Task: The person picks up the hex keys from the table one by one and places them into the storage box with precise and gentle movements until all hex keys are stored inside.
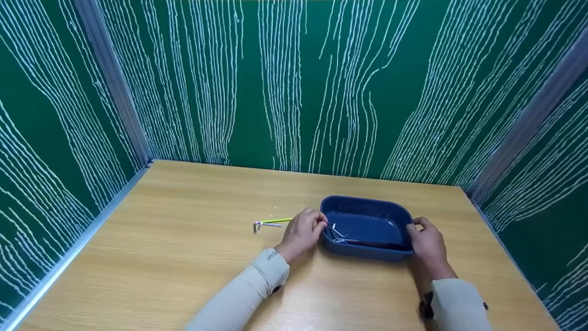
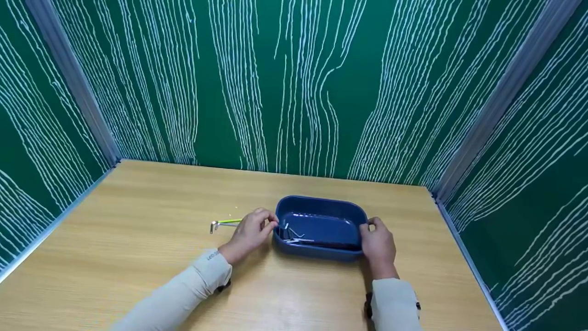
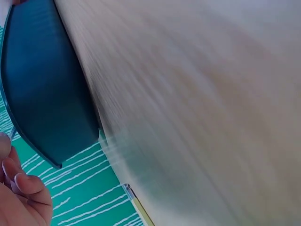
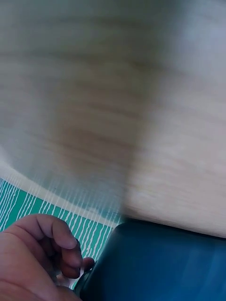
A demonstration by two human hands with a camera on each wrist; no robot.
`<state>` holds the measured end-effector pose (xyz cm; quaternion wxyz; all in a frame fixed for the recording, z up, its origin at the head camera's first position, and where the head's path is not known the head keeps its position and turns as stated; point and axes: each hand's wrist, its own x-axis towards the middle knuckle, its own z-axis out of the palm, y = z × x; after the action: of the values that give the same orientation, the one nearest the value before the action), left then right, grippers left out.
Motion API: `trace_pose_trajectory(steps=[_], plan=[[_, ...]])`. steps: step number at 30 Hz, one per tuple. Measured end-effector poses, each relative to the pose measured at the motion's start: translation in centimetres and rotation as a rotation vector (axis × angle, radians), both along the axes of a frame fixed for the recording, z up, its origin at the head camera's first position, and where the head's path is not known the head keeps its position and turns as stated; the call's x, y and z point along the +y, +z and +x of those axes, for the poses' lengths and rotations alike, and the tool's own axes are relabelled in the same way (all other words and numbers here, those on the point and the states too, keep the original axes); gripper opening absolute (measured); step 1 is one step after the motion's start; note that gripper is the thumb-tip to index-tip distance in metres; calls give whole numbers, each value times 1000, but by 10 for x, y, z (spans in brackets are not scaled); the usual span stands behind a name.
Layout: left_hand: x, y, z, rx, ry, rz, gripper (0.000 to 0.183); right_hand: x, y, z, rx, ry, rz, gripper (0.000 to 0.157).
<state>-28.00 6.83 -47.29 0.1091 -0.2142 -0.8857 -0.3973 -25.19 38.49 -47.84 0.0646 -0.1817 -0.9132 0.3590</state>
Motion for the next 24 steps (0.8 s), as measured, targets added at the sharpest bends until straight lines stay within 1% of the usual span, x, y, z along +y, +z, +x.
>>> trace_pose_trajectory(steps=[7, 10, 14, 20, 24], plan=[[6, -2, 0, -23, -13, 31, 7, 1, 1, 2, -28, 15, -20, 46], [6, -3, -1, -31, -9, 34, 9, 1, 0, 3, -34, 25, -28, 48], [6, -4, -3, -47, 4, 36, 6, 1, 0, 3, -35, 25, -38, 48], [11, -6, -5, -48, 9, 20, 7, 3, -2, 1, 24, 18, 39, 44], [16, -10, -5, -58, 10, 17, 6, 3, -2, 1, 11, 19, 32, 44]])
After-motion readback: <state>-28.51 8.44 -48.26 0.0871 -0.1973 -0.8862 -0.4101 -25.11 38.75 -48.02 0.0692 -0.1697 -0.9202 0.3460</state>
